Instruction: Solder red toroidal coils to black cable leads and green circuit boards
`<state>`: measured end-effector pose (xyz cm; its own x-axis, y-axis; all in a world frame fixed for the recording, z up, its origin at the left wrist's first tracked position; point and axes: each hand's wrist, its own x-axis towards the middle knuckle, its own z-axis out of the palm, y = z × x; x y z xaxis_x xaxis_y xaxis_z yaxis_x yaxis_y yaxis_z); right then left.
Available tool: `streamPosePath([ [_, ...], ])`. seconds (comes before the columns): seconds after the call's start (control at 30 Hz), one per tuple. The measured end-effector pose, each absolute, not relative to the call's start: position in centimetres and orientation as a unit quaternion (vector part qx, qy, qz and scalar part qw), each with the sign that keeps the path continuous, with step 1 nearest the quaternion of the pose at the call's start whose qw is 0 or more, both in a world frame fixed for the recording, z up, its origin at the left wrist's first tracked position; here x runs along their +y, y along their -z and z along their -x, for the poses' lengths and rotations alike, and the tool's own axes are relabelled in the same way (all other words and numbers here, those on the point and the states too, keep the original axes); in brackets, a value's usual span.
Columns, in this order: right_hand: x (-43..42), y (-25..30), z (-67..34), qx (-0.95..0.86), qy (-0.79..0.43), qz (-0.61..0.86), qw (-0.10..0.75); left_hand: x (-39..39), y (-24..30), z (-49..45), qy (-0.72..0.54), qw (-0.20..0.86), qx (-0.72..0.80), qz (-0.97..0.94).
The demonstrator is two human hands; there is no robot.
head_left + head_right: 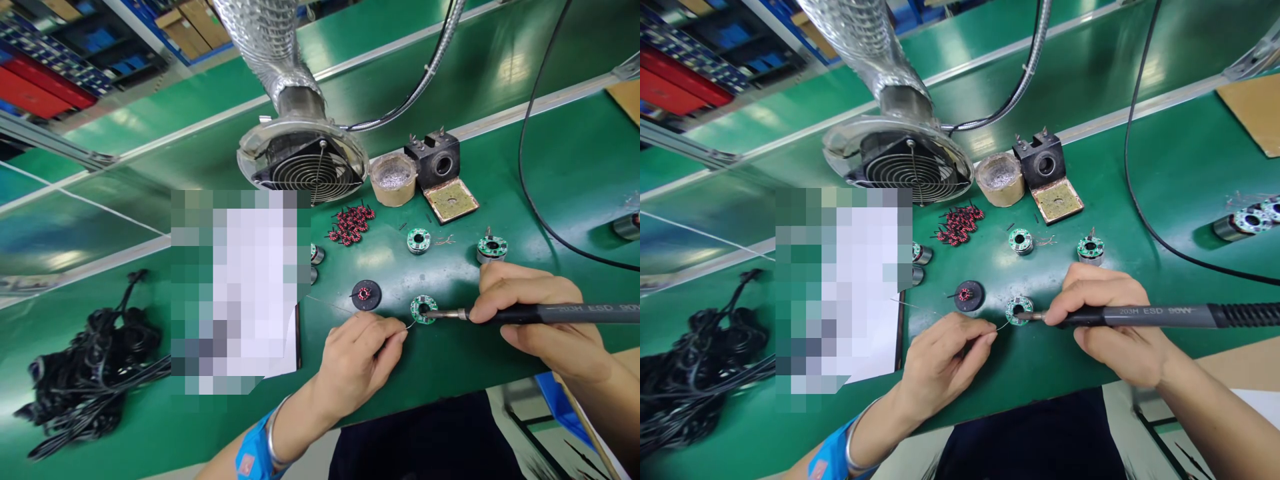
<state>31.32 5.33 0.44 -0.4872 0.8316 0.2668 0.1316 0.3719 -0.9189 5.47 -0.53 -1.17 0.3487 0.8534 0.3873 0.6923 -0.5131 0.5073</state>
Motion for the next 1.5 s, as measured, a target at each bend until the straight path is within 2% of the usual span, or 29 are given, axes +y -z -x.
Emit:
streamPosePath([
  [1.5, 5.63, -0.97, -31.33, -0.738, -0.481, 0.316, 0.352, -0.28, 1.15, -5.81, -0.305, 0.111, 0.471, -0.821],
])
